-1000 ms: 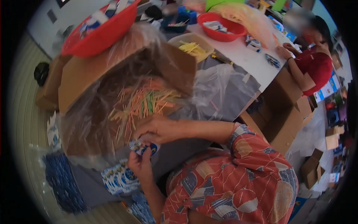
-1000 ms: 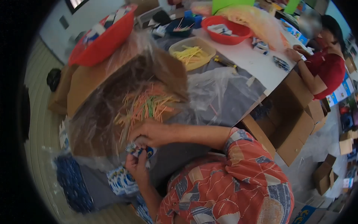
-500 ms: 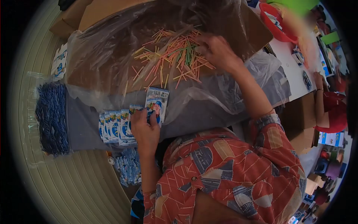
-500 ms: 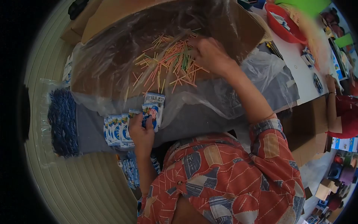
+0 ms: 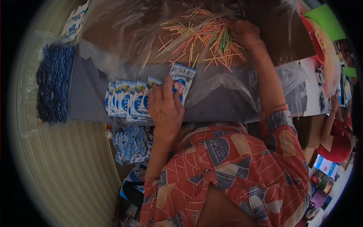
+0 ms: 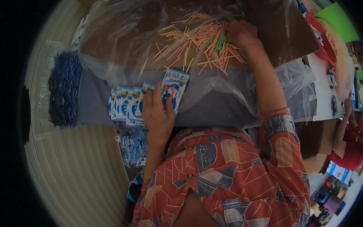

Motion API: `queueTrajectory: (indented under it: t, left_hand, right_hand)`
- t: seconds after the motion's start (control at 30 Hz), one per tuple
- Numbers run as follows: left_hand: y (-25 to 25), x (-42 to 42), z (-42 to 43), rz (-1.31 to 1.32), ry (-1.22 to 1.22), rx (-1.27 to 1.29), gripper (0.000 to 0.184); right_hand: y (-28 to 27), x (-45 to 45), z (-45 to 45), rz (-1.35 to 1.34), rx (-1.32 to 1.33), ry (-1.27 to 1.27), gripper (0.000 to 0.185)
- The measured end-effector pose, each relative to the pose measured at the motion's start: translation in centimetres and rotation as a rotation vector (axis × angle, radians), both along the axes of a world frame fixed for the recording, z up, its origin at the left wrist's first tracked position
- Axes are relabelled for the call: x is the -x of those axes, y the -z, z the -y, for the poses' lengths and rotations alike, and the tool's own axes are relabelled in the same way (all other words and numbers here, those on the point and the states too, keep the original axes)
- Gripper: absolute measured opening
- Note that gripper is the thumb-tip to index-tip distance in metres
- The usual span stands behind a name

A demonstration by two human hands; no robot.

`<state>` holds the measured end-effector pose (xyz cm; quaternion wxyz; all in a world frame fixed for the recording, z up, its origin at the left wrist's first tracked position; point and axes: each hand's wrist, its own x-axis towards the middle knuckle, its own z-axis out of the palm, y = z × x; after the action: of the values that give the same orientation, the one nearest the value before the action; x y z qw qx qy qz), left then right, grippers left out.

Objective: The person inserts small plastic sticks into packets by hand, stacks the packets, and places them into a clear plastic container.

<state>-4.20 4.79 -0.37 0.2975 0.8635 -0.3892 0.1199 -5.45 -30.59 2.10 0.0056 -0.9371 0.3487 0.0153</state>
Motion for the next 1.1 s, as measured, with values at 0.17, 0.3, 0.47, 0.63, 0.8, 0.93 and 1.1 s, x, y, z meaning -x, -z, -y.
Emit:
queueTrajectory:
  t: [0.17, 0.3, 0.47, 0.63, 0.8, 0.93, 1.1]
  left_hand:
    - [0.6, 0.6, -1.6, 0.022, -0.007, 0.153, 0.059]
    - [0.3, -0.7, -3.9, 0.01, -0.157, 0.119, 0.057]
    - [1.1, -2.3, -4.2, 0.214, -0.2, 0.033, 0.052]
    - [1.5, -2.3, -5.2, 0.287, -0.252, 0.003, 0.048]
    - [1.1, -2.0, -5.9, 0.254, -0.249, -0.074, 0.048]
    - [0.1, -1.3, -5.3, 0.255, -0.255, -0.117, 0.047]
    - [-1.9, -0.5, -3.8, 0.324, -0.249, -0.137, 0.041]
  right_hand:
    - [0.0, -0.6, 0.2, 0.017, 0.011, -0.037, 0.036]
    - [1.0, -0.6, 0.6, 0.044, 0.066, -0.013, 0.037]
    - [1.0, -0.6, -0.2, 0.026, 0.021, 0.018, 0.035]
    - [2.1, 0.2, 0.3, 0.01, 0.056, 0.021, 0.036]
    - [2.4, 0.5, 1.9, 0.588, -0.064, 0.024, 0.027]
    - [1.9, 1.2, 1.7, 0.942, -0.15, -0.077, 0.027]
    - [3.8, 0.6, 2.1, 0.878, -0.09, -0.219, 0.028]
